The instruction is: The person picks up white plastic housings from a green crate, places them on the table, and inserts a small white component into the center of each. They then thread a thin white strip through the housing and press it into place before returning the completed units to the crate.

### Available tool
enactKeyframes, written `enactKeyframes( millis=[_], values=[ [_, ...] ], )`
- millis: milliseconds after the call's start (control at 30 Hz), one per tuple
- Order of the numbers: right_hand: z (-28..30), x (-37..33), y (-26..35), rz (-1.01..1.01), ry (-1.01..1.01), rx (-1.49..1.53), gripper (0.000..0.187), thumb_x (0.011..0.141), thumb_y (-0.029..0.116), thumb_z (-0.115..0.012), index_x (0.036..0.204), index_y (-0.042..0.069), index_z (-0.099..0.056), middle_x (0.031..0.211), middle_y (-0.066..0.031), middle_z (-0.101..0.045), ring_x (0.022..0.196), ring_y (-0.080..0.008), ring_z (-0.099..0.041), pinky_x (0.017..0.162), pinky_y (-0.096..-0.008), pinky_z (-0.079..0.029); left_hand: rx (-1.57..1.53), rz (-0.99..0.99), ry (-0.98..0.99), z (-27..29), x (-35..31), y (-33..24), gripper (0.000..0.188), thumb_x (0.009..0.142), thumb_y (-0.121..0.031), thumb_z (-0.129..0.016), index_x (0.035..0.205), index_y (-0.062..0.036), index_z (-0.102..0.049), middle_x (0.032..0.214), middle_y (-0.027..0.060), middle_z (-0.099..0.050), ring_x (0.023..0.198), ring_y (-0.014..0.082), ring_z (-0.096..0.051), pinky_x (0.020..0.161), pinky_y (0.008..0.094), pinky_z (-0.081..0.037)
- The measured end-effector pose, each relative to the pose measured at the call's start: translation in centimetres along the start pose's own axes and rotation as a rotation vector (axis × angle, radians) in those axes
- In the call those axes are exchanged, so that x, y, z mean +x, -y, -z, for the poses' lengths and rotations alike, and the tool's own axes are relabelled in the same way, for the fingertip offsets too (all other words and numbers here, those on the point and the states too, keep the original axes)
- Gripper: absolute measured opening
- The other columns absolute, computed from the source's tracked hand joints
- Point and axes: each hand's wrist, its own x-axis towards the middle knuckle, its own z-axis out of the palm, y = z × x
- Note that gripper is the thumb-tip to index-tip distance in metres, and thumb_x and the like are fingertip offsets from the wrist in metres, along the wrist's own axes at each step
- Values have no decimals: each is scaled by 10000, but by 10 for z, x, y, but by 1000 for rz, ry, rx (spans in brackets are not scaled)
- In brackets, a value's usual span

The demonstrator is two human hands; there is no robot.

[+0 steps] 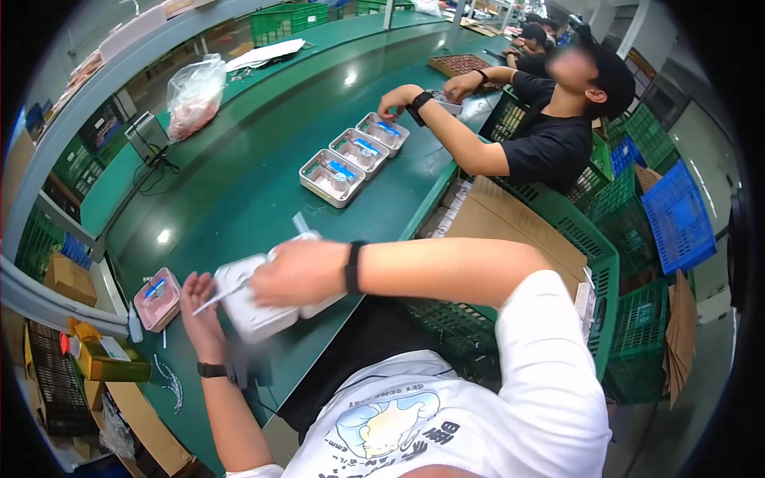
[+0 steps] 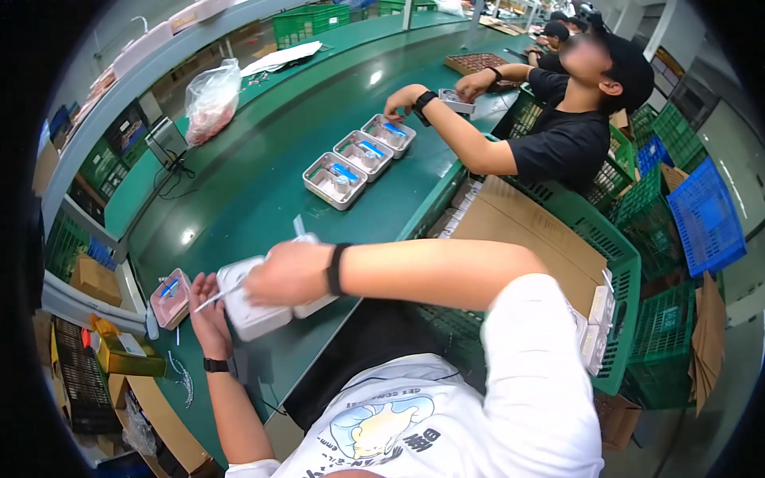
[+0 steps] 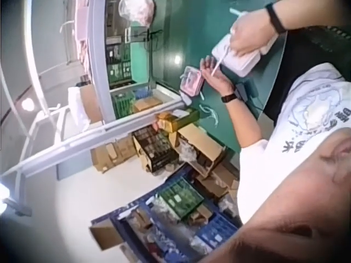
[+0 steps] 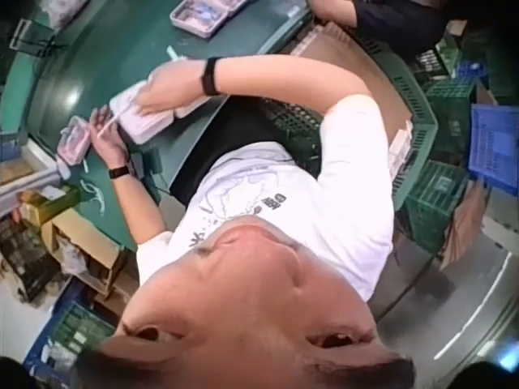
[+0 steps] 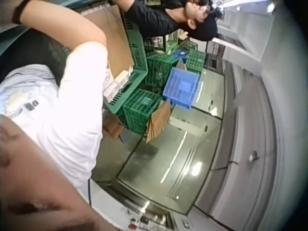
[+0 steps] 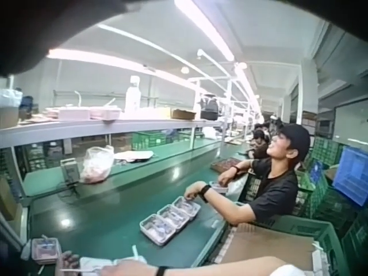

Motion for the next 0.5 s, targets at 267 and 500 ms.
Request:
enactKeyframes(
  millis=[267,500],
  values=[
    [-76,71,44,39,13,37,359,1053,420,-675,1020,65,-639,994,-134,-695,844,-345,-737,784,-481,-590,144,-106,20,71,14,-10,314,1155,-295,-624,1266,-16,-713,1204,130,-769,1106,211,-729,990,353,-587],
    [86,-105,29,-361,-153,68,258,979,310,-782,1076,74,-737,1010,-136,-720,961,-350,-724,849,-490,-578,434,-62,124,62,14,-25,162,1083,-146,-714,1109,12,-738,1105,102,-791,1017,183,-729,969,333,-559]
  ],
)
